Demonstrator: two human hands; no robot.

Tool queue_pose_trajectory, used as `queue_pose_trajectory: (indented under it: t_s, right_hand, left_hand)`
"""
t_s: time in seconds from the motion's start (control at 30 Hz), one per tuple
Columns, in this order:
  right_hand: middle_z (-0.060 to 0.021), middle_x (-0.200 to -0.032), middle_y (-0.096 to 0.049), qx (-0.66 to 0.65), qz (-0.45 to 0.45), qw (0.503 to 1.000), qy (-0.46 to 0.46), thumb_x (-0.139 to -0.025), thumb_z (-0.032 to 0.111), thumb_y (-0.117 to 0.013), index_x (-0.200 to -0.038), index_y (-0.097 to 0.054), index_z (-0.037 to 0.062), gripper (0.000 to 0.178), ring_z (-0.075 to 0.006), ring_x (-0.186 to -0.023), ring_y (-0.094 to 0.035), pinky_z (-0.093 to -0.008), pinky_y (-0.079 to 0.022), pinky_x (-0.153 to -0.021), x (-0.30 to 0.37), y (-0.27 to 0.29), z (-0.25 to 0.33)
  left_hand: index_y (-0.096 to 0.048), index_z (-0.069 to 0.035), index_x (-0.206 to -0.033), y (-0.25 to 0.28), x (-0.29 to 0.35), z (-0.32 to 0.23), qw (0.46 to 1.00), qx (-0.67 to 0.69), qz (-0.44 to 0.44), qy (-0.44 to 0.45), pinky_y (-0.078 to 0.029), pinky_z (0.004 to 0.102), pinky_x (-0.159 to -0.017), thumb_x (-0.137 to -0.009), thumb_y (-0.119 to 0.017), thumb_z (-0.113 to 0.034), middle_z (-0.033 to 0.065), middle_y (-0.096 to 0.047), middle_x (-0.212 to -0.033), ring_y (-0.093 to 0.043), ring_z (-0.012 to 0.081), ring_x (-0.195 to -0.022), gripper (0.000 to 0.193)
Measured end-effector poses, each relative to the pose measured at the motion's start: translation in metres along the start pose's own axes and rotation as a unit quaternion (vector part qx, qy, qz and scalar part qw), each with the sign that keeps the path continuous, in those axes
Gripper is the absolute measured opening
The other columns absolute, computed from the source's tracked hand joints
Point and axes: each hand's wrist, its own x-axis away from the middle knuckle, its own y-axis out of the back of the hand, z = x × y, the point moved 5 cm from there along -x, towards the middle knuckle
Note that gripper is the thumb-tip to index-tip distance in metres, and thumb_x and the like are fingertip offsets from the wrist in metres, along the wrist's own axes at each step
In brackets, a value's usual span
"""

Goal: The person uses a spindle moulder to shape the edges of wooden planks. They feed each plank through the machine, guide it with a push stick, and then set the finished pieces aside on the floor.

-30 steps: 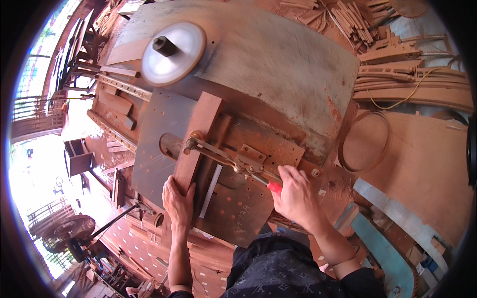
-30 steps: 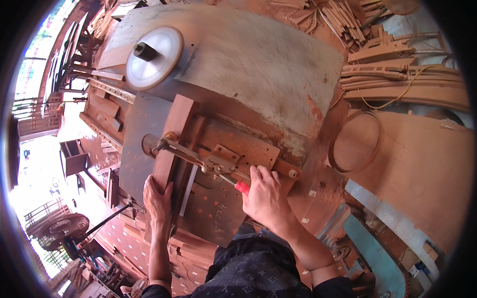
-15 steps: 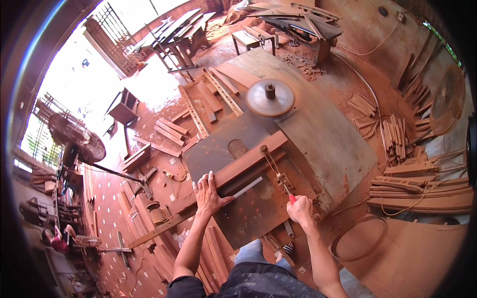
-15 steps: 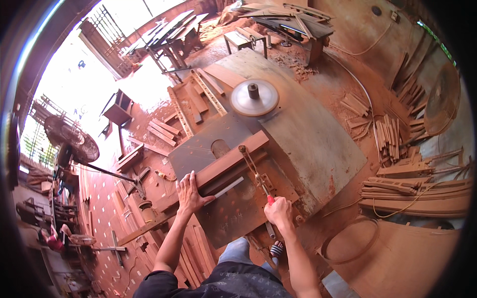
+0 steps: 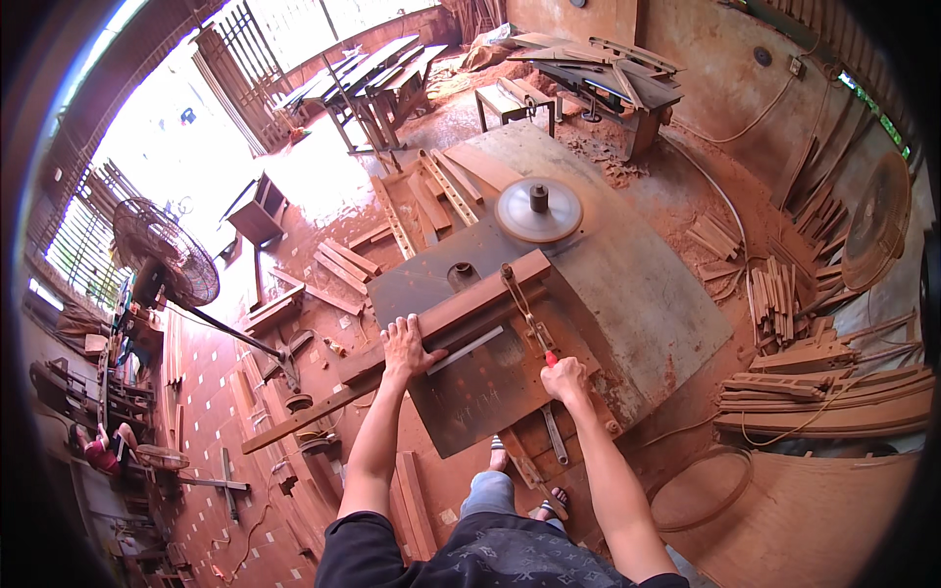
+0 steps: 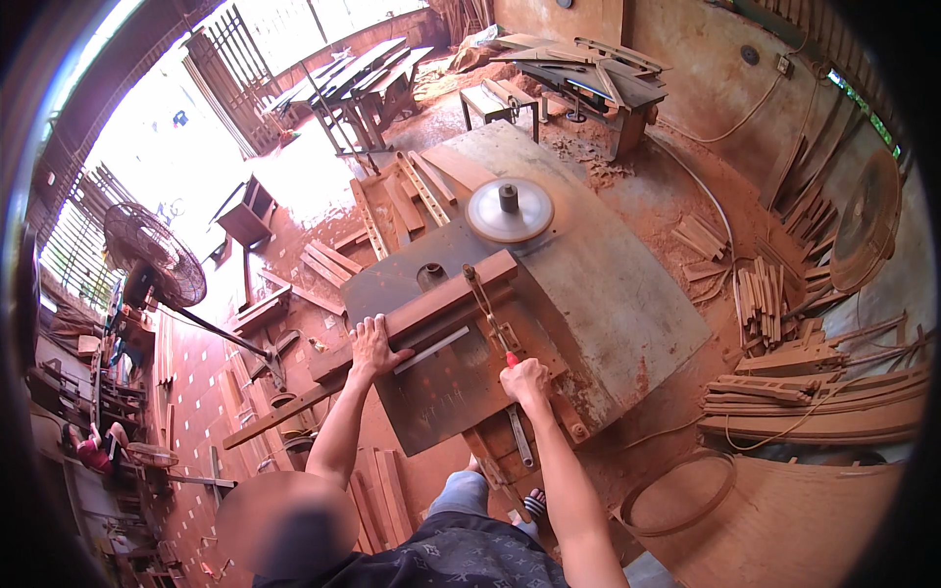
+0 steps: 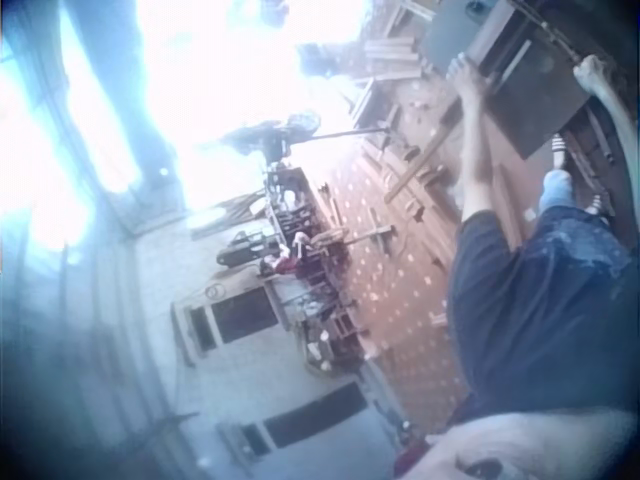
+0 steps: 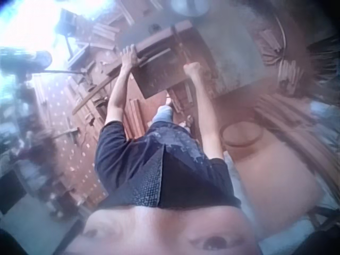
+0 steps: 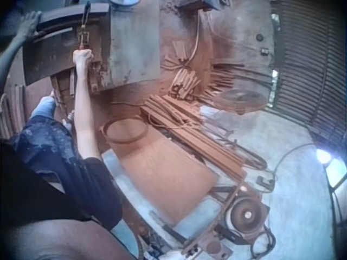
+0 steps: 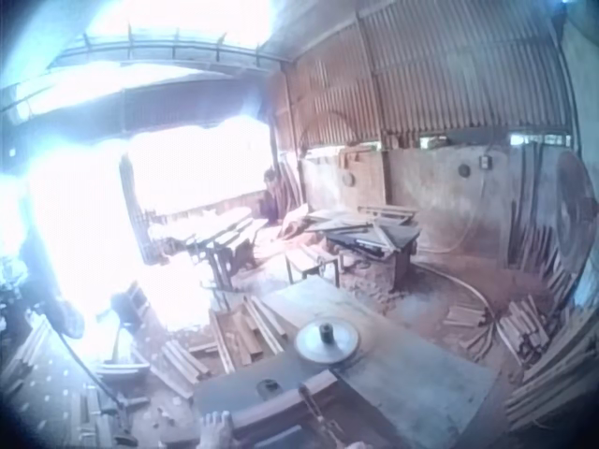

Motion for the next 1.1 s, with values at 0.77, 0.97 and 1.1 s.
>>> queue_pose_trajectory:
  t_s: [0.77,0.97,1.1]
  right_hand:
    - [-0.0348,-0.112,-0.074,-0.029,0.002,0.999,-0.027,-0.09,0.03,-0.065,-0.101,-0.079,-0.0041,0.039,-0.0463,-0.112,-0.073,-0.0488,-0.06,-0.097,-0.026,-0.014,0.034]
    - [-0.0353,-0.112,-0.074,-0.032,0.004,0.999,-0.035,-0.088,0.029,-0.068,-0.1,-0.079,-0.0043,0.037,-0.0468,-0.112,-0.073,-0.0491,-0.06,-0.097,-0.033,-0.012,0.028]
    - [-0.0364,-0.113,-0.073,-0.047,0.018,0.998,-0.037,-0.09,0.028,-0.067,-0.1,-0.078,-0.006,0.037,-0.0482,-0.113,-0.072,-0.0499,-0.059,-0.098,-0.026,-0.008,0.032]
  left_hand:
    - [-0.041,-0.001,-0.15,-0.003,-0.037,0.021,1.0,-0.019,-0.001,0.009,-0.038,0.0545,-0.114,-0.07,-0.088,-0.066,0.0215,-0.051,-0.139,-0.049,0.0407,-0.131,0.113]
    - [-0.04,-0.001,-0.152,-0.002,-0.042,0.013,1.0,-0.011,0.011,0.006,-0.035,0.0563,-0.115,-0.071,-0.087,-0.067,0.0215,-0.051,-0.141,-0.048,0.0404,-0.135,0.115]
    - [-0.039,0.0,-0.155,-0.001,-0.039,0.013,0.999,-0.019,0.027,0.016,-0.034,0.0565,-0.118,-0.071,-0.086,-0.068,0.0226,-0.05,-0.144,-0.046,0.0409,-0.138,0.118]
